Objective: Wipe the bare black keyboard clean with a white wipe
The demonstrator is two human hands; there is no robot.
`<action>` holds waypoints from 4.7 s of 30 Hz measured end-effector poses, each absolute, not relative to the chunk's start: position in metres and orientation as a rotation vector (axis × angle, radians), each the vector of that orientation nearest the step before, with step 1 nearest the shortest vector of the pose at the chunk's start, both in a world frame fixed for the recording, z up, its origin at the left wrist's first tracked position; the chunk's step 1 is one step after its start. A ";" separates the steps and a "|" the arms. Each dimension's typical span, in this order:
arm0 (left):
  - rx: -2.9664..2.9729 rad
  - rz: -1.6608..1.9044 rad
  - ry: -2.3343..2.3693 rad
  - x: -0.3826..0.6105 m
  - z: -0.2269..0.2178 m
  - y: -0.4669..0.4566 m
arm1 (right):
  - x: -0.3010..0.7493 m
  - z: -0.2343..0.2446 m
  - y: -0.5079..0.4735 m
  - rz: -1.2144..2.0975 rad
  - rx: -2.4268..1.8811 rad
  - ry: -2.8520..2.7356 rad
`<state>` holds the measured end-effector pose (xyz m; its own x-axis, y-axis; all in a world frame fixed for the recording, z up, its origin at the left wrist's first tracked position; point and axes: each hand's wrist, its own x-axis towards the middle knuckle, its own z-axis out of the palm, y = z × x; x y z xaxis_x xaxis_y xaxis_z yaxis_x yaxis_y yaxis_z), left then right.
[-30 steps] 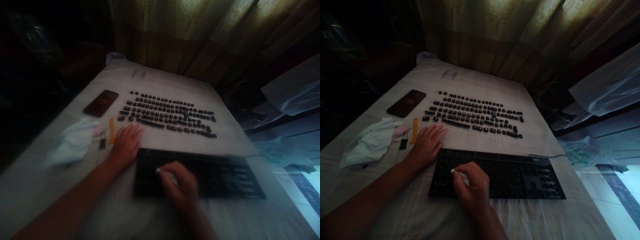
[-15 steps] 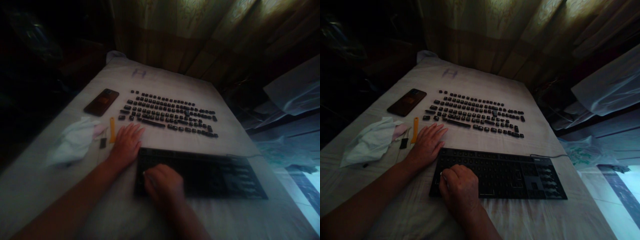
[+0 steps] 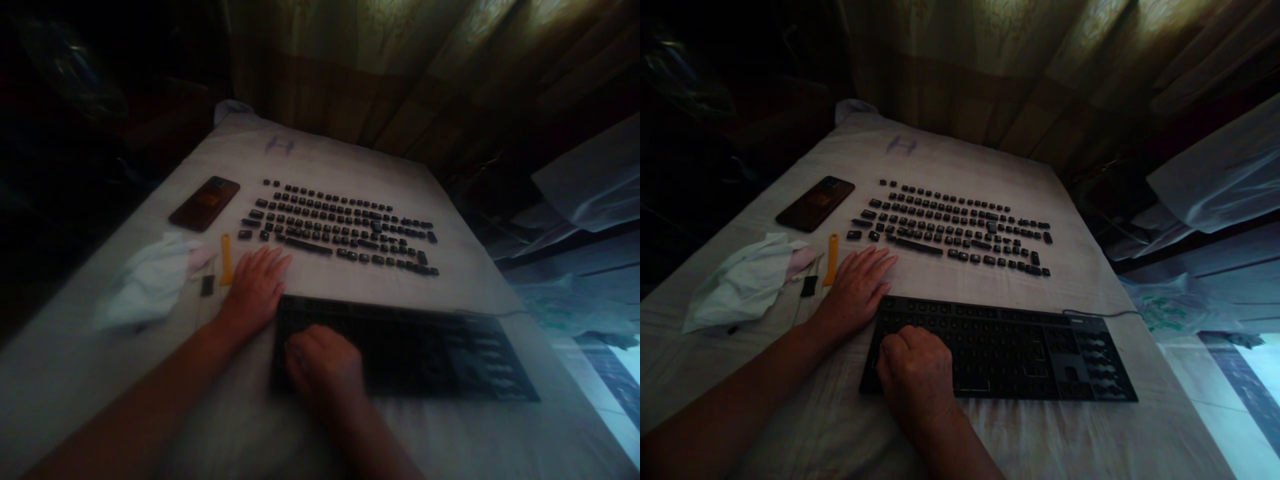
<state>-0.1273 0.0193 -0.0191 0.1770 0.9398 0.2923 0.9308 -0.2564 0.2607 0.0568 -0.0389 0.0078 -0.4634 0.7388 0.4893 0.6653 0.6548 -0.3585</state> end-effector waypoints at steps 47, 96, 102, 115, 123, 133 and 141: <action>2.391 0.644 1.880 -0.132 -0.018 0.020 | 0.090 0.000 -0.047 0.355 -1.081 -2.027; 2.388 0.661 1.876 -0.130 -0.019 0.019 | 0.084 -0.004 -0.047 0.273 -1.174 -2.136; 2.384 0.660 1.871 -0.131 -0.018 0.019 | 0.083 -0.005 -0.046 0.269 -1.175 -2.125; 2.376 0.637 1.865 -0.131 -0.017 0.019 | 0.084 -0.004 -0.048 0.271 -1.176 -2.121; 2.379 0.642 1.873 -0.130 -0.016 0.019 | 0.083 -0.005 -0.048 0.286 -1.191 -2.128; 2.375 0.647 1.874 -0.130 -0.017 0.019 | 0.083 -0.005 -0.048 0.265 -1.187 -2.130; 2.370 0.637 1.865 -0.130 -0.015 0.019 | 0.083 -0.005 -0.047 0.253 -1.173 -2.122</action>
<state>-0.1301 0.0188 -0.0151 0.1829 0.9418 0.2819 0.9175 -0.2665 0.2953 0.0833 -0.0468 -0.0052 -0.3543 0.8055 0.4751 0.6709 0.5728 -0.4709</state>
